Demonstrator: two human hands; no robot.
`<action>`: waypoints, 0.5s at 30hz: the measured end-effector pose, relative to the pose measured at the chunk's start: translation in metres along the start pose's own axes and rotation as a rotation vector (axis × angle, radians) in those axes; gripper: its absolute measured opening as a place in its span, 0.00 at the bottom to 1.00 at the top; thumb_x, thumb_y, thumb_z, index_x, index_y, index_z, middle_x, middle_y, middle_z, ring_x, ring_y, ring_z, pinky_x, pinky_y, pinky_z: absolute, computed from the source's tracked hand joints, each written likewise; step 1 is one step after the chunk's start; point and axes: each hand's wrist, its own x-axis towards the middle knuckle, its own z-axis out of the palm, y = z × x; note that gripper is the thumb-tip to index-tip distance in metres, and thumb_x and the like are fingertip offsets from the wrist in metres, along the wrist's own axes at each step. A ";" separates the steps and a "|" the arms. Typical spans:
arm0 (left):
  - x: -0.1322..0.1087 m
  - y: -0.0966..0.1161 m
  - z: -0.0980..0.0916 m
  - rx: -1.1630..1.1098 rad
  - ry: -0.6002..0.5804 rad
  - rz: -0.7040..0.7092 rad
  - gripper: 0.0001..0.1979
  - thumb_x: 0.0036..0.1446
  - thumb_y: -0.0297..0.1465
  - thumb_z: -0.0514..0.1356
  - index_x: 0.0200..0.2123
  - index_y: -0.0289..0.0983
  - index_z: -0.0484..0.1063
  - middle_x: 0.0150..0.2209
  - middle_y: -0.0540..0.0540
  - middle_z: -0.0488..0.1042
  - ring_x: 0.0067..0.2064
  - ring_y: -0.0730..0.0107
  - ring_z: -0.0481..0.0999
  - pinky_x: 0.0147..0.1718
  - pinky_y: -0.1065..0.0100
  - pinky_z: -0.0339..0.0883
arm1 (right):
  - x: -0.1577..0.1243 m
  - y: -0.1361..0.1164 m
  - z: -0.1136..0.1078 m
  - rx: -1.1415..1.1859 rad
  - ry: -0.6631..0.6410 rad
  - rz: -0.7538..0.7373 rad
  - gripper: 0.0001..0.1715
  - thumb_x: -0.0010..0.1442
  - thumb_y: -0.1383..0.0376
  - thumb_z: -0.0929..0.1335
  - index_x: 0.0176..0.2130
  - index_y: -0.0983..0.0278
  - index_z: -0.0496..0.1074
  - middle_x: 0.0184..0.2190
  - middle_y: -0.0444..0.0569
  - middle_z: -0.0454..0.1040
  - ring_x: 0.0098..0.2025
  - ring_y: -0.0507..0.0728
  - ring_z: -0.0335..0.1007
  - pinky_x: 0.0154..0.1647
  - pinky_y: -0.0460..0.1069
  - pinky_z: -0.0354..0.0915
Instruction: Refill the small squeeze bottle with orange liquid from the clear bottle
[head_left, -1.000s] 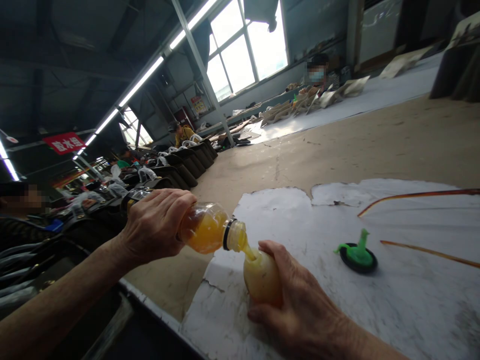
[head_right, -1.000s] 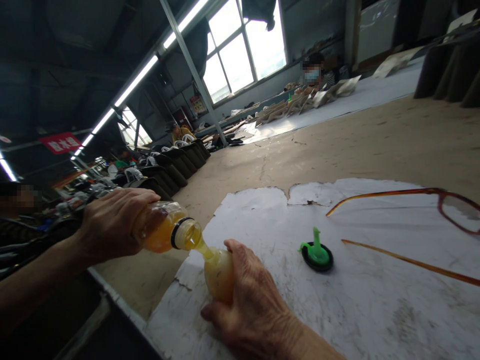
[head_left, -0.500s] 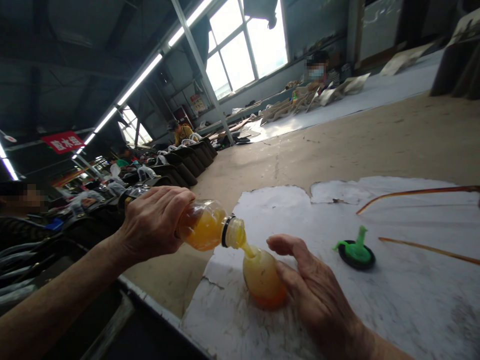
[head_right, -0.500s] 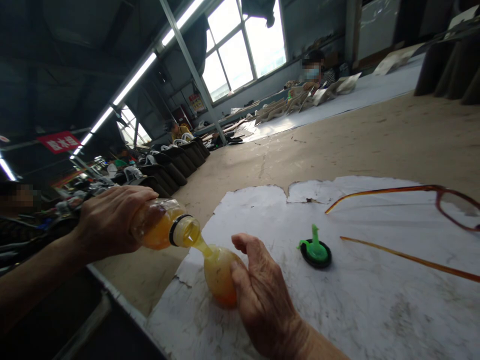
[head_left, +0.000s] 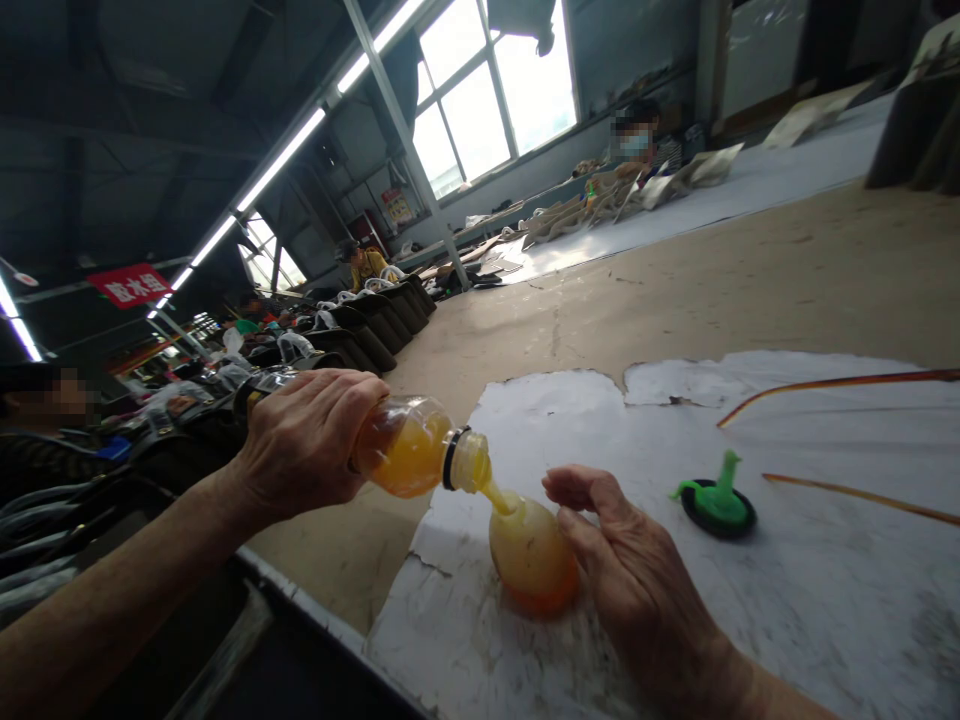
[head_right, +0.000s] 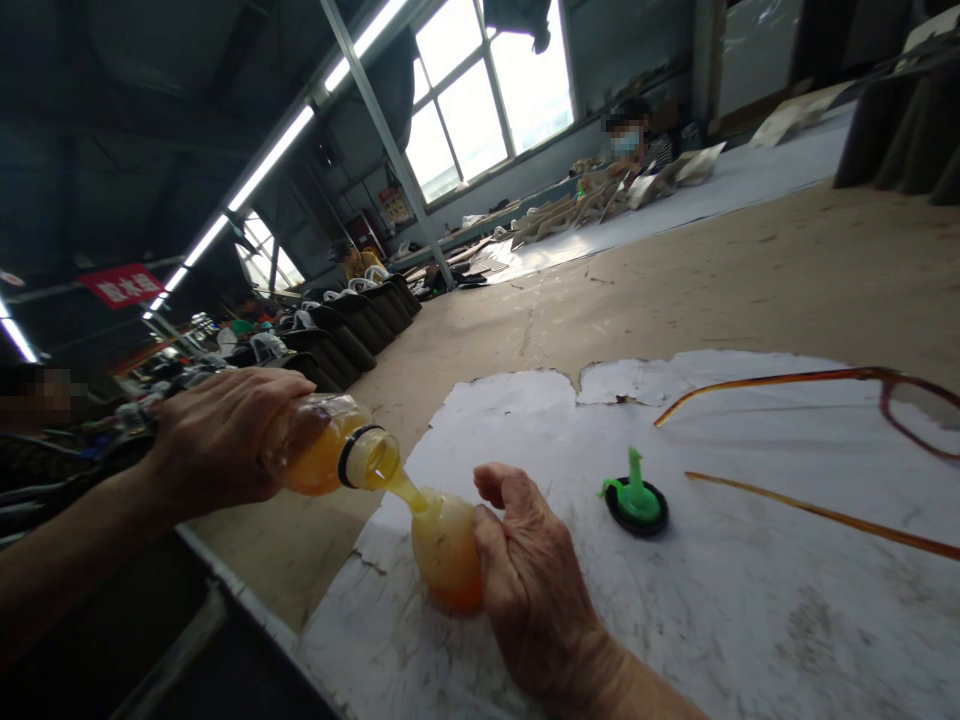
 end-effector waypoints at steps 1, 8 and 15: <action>0.000 0.000 0.000 0.006 0.001 -0.002 0.14 0.47 0.24 0.61 0.40 0.30 0.65 0.34 0.40 0.74 0.37 0.60 0.74 0.38 0.62 0.68 | 0.000 0.000 0.000 0.002 -0.003 0.002 0.17 0.57 0.59 0.56 0.41 0.64 0.65 0.38 0.51 0.73 0.40 0.56 0.70 0.41 0.51 0.68; 0.004 -0.003 -0.001 0.009 0.018 0.014 0.14 0.46 0.24 0.61 0.39 0.29 0.66 0.34 0.40 0.74 0.36 0.61 0.74 0.37 0.62 0.68 | 0.000 -0.002 -0.001 0.014 -0.018 0.010 0.17 0.57 0.60 0.56 0.41 0.64 0.65 0.38 0.52 0.72 0.40 0.56 0.70 0.42 0.51 0.67; 0.004 -0.003 -0.002 0.015 0.012 0.005 0.14 0.47 0.24 0.61 0.40 0.30 0.66 0.35 0.40 0.74 0.37 0.61 0.74 0.39 0.62 0.68 | 0.000 0.000 -0.001 0.030 -0.021 0.020 0.16 0.57 0.60 0.56 0.41 0.64 0.65 0.39 0.52 0.72 0.41 0.56 0.70 0.42 0.51 0.67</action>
